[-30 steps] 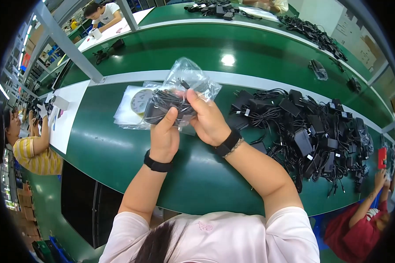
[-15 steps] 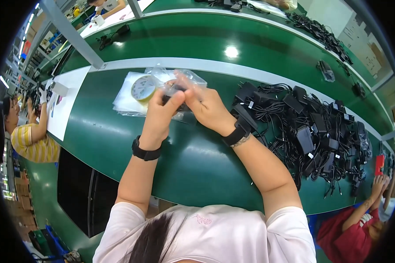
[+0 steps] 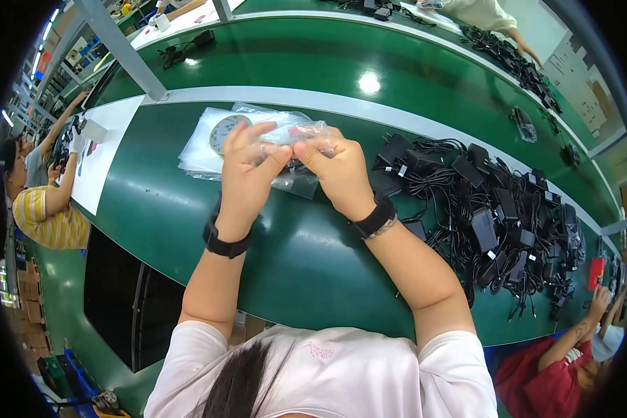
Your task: The person picks up a power adapter, wraps its cord around the body, and places it into a plastic bag before repeating the process with another adapter.
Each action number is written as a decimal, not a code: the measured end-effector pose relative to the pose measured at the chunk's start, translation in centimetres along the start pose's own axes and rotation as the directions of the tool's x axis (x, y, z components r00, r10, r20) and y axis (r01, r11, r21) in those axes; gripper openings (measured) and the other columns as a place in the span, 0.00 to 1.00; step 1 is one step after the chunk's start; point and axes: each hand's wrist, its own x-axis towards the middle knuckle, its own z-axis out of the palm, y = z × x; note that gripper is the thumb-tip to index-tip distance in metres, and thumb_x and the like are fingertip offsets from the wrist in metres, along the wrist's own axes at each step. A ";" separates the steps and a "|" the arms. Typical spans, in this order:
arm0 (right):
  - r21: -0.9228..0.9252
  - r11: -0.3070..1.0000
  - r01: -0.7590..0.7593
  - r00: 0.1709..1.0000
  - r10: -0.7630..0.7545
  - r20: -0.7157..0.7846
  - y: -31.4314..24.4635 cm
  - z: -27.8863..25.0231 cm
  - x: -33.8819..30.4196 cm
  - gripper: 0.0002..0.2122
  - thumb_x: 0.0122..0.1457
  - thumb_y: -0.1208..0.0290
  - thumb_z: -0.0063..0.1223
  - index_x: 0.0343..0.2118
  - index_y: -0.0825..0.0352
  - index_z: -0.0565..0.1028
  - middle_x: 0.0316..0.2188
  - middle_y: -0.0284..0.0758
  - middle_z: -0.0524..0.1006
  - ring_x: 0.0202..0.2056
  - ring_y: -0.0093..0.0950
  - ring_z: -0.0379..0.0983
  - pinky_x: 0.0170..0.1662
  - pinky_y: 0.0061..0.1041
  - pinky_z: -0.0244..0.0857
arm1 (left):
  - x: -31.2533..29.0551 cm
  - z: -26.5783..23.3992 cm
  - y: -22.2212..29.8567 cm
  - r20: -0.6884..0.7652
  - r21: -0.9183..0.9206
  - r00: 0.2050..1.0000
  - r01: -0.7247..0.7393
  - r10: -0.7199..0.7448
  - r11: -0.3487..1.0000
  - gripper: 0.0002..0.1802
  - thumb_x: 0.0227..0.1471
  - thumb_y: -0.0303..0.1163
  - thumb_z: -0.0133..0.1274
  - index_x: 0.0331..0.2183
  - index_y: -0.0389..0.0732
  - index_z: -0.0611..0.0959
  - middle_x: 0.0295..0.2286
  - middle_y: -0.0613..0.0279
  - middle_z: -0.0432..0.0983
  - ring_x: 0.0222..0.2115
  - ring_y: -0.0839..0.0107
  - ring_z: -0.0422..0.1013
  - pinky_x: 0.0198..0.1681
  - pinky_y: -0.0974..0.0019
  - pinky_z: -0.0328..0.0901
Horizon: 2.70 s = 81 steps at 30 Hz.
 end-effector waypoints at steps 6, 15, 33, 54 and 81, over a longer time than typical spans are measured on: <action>-0.098 0.995 -0.030 0.999 0.026 -0.043 -0.6 1.5 -0.6 0.12 0.57 0.66 0.50 0.31 0.72 0.76 0.25 0.27 0.74 0.27 0.14 0.64 0.32 0.15 0.58 | -0.1 -0.3 0.5 -0.003 -0.027 0.972 -0.233 0.233 0.972 0.10 0.43 0.32 0.57 0.20 0.35 0.78 0.26 0.57 0.73 0.33 0.62 0.66 0.36 0.65 0.62; 0.031 0.835 -0.550 0.824 0.536 0.186 -1.2 1.2 0.7 0.11 0.56 0.66 0.50 0.35 0.70 0.75 0.33 0.30 0.75 0.28 0.14 0.68 0.28 0.13 0.61 | 0.3 -1.6 0.5 -0.181 0.043 0.902 -0.390 0.391 0.920 0.11 0.44 0.31 0.58 0.20 0.34 0.77 0.21 0.59 0.71 0.23 0.66 0.66 0.26 0.69 0.61; -0.405 0.909 0.098 0.994 -0.111 -0.009 -0.2 1.6 -0.7 0.13 0.58 0.67 0.47 0.23 0.72 0.72 0.18 0.25 0.68 0.22 0.13 0.59 0.25 0.15 0.55 | 0.3 -2.1 1.6 -0.022 -0.109 0.998 0.048 -0.051 0.993 0.22 0.51 0.45 0.51 0.20 0.34 0.75 0.15 0.68 0.69 0.17 0.79 0.63 0.21 0.74 0.58; -0.121 0.992 0.028 0.998 -0.022 0.051 0.4 1.2 -0.2 0.08 0.56 0.71 0.49 0.36 0.69 0.71 0.31 0.29 0.72 0.33 0.16 0.66 0.38 0.16 0.60 | -1.1 0.5 1.4 -0.124 -0.499 0.972 0.115 -0.202 0.859 0.19 0.54 0.40 0.47 0.19 0.37 0.72 0.16 0.69 0.68 0.19 0.84 0.64 0.23 0.79 0.58; -0.110 0.993 -0.040 0.995 0.049 0.082 -0.2 0.0 0.6 0.12 0.59 0.69 0.43 0.34 0.74 0.74 0.35 0.35 0.75 0.35 0.19 0.68 0.39 0.19 0.62 | 0.3 -0.1 0.0 0.030 -0.595 0.954 0.256 -0.297 0.762 0.14 0.55 0.38 0.46 0.29 0.35 0.77 0.28 0.68 0.71 0.27 0.82 0.65 0.30 0.78 0.60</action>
